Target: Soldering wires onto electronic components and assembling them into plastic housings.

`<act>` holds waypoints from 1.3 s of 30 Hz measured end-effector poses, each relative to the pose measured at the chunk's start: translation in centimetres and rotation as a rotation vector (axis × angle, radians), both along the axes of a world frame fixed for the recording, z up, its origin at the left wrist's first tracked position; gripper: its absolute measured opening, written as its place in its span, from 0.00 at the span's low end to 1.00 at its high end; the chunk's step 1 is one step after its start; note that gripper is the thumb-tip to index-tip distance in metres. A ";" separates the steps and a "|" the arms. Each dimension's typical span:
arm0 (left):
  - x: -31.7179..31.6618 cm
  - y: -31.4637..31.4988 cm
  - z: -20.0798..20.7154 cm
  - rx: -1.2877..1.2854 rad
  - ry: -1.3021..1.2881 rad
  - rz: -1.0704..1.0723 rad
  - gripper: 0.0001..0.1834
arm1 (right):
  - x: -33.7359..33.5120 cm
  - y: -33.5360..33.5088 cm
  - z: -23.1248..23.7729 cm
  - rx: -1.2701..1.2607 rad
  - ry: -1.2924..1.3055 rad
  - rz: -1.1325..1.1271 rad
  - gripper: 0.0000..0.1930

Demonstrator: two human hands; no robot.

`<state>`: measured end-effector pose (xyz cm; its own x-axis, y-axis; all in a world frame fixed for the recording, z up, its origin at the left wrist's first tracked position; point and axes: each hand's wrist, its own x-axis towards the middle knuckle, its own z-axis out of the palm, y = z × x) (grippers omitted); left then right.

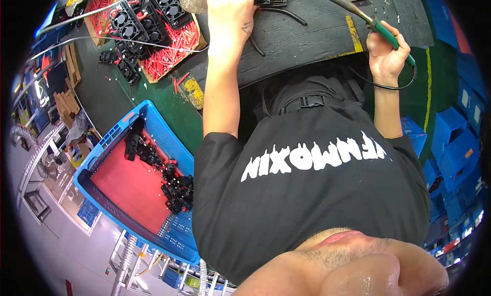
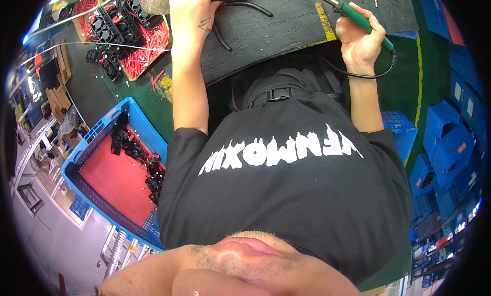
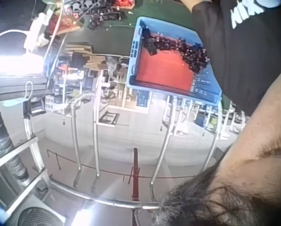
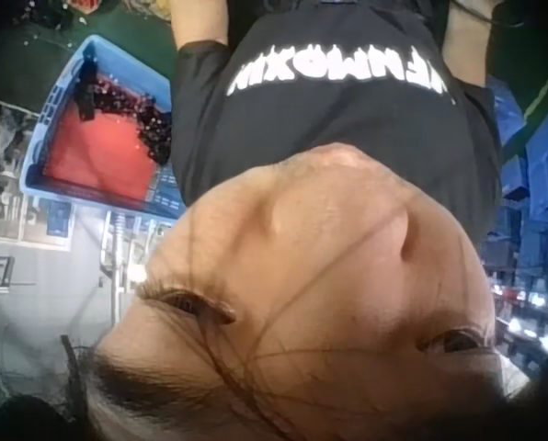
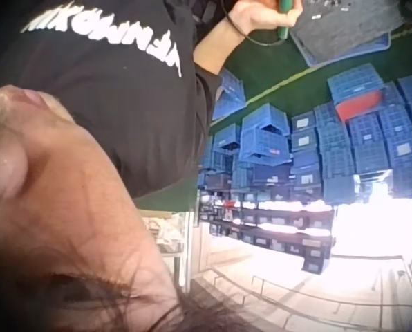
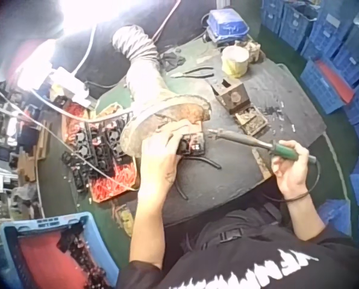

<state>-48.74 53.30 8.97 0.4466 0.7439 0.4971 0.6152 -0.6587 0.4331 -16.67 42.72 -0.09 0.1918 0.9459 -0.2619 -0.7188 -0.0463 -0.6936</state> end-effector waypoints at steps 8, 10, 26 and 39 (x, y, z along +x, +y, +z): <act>-2.9 -1.1 2.0 -0.346 0.075 -0.052 0.28 | 1.3 -0.9 -0.1 0.009 0.084 -0.049 0.27; -3.2 -2.1 3.1 -0.369 -0.016 -0.059 0.28 | 1.2 -0.6 -0.2 0.018 0.090 -0.026 0.27; -11.5 -12.0 6.6 -0.411 -0.245 0.159 0.29 | -0.9 1.7 -1.5 -0.031 0.029 0.098 0.27; -27.9 -8.8 5.5 0.149 -0.186 1.055 0.25 | -1.6 2.5 -2.2 -0.085 0.049 0.076 0.27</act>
<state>-76.65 44.52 14.48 -0.4751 0.6357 0.6085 0.8361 0.1106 0.5373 -18.25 45.17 -2.31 0.1051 0.9314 -0.3486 -0.7438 -0.1591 -0.6492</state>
